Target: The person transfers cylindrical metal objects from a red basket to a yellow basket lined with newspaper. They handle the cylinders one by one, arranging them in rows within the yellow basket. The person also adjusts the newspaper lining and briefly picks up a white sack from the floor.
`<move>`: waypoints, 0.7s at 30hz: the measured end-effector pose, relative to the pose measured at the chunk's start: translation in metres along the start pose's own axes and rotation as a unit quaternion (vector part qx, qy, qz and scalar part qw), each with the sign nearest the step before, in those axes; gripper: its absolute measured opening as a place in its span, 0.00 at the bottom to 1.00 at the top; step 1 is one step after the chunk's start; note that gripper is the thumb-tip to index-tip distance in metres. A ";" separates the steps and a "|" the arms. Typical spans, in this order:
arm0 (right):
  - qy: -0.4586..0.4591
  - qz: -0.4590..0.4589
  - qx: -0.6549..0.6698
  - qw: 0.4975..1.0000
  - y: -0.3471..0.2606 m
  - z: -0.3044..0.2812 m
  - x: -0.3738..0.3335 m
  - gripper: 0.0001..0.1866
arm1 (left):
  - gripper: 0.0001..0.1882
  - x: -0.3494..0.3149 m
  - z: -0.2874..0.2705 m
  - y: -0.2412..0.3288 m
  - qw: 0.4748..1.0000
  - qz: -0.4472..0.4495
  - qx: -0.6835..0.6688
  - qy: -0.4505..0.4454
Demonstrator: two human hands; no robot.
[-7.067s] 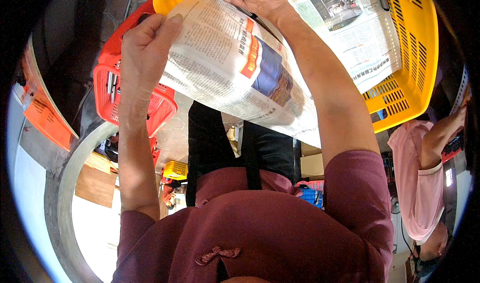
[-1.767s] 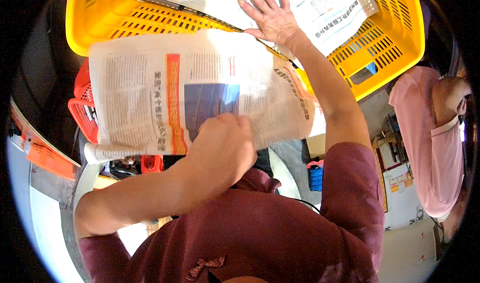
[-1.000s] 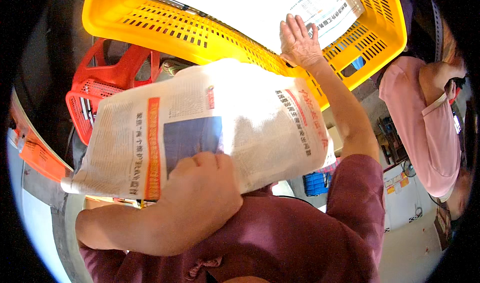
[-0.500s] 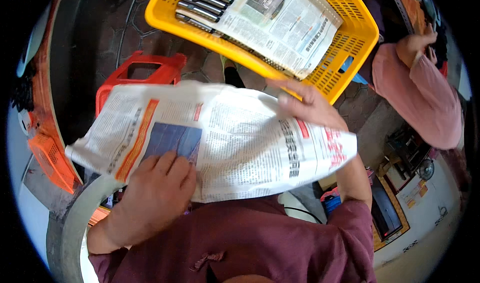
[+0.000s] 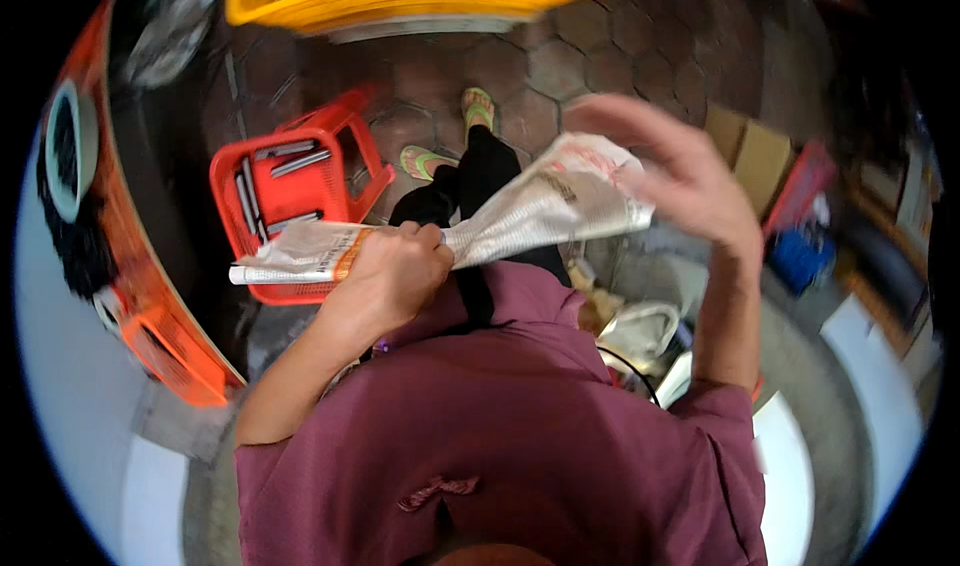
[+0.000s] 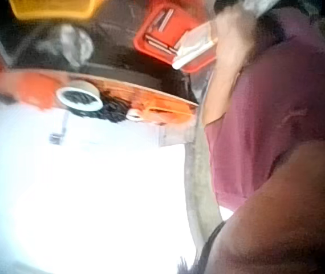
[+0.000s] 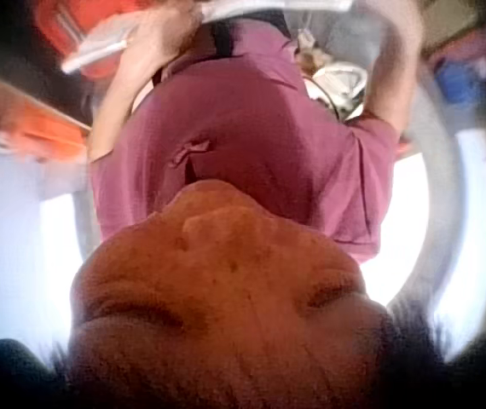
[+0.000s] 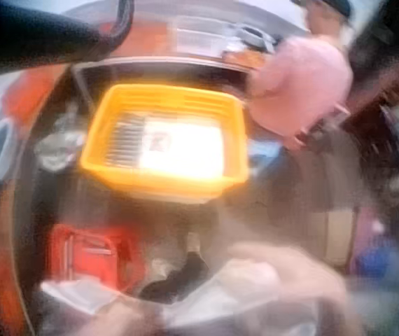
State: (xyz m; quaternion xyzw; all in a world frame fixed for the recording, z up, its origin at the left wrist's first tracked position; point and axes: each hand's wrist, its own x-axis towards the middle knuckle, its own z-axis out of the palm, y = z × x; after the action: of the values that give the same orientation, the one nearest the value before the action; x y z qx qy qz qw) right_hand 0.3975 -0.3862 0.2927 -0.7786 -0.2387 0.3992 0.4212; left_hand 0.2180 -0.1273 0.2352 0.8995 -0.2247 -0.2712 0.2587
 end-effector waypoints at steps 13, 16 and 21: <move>0.102 0.265 -0.008 0.959 0.207 0.214 -0.238 0.11 | 0.20 0.098 0.071 0.121 0.968 0.236 0.070 -0.057; 0.380 0.367 0.039 0.848 0.316 0.279 -0.368 0.14 | 0.19 0.094 0.098 0.145 0.970 0.220 0.099 -0.014; 0.487 0.479 0.135 0.718 0.376 0.369 -0.591 0.23 | 0.11 0.025 0.147 0.101 0.998 -0.005 -0.037 -0.051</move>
State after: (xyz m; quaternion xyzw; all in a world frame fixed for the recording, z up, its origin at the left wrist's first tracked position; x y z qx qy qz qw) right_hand -0.2283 -0.8327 0.1032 -0.8109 0.4603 0.1411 0.3326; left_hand 0.1214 -0.2694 0.1794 0.8753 -0.2228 -0.3259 0.2791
